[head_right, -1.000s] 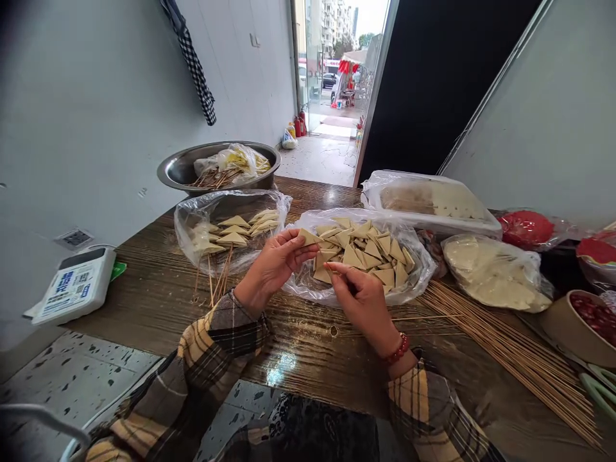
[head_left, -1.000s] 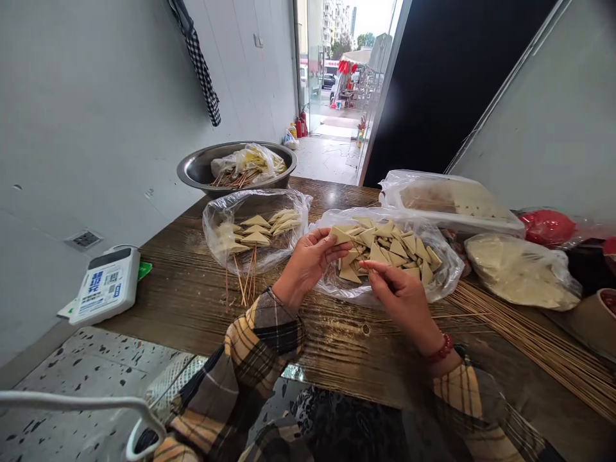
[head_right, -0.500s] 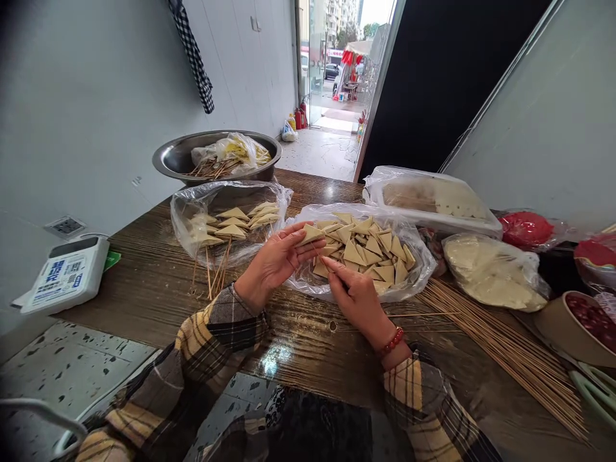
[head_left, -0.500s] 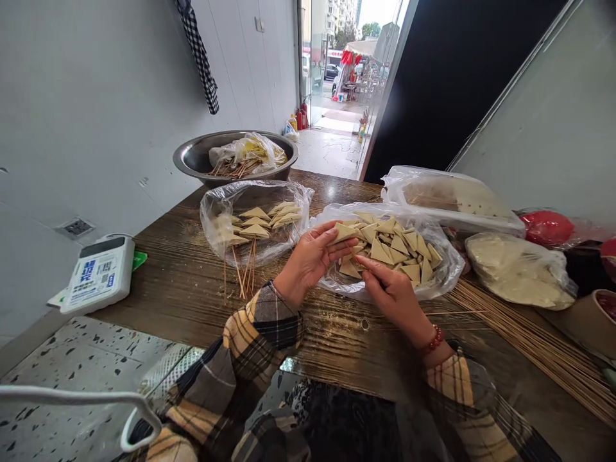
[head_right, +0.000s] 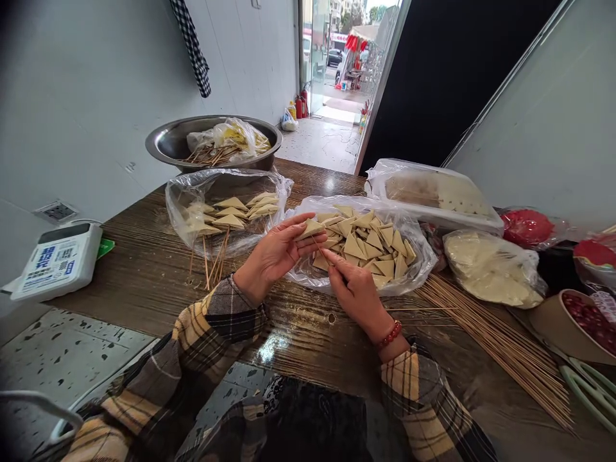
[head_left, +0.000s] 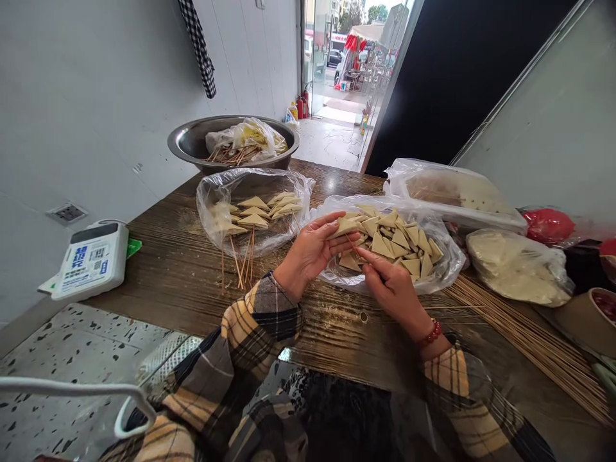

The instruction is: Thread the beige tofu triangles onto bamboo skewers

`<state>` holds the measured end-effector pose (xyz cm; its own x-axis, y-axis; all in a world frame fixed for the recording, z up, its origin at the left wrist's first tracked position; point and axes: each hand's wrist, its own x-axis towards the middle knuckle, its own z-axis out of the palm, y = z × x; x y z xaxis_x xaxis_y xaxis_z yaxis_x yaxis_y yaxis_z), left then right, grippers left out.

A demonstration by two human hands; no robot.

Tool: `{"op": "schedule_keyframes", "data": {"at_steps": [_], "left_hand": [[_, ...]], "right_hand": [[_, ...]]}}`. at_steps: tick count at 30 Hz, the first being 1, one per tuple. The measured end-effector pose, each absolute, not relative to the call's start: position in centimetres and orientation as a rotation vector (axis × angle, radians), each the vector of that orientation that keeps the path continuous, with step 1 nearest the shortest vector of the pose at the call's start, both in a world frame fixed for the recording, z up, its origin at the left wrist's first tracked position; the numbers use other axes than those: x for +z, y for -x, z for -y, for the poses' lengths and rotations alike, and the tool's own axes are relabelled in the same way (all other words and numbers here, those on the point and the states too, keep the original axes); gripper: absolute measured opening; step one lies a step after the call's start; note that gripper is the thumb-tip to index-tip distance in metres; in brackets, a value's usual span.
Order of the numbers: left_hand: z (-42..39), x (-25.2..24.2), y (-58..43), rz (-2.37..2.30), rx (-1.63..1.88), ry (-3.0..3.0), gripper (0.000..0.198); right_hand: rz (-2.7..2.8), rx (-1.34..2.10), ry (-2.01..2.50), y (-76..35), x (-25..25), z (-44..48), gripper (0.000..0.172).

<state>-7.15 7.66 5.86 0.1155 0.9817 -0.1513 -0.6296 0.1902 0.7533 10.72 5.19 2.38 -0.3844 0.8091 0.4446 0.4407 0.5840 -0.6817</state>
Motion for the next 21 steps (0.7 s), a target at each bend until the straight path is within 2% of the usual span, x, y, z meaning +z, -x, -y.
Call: {"op": "schedule_keyframes", "data": {"at_steps": [21], "left_hand": [[-7.65, 5.33, 7.07, -0.694, 1.302, -0.622, 0.026]], "right_hand": [[2.011, 0.624, 1.014, -10.60, 2.07, -5.39, 0.039]]}}
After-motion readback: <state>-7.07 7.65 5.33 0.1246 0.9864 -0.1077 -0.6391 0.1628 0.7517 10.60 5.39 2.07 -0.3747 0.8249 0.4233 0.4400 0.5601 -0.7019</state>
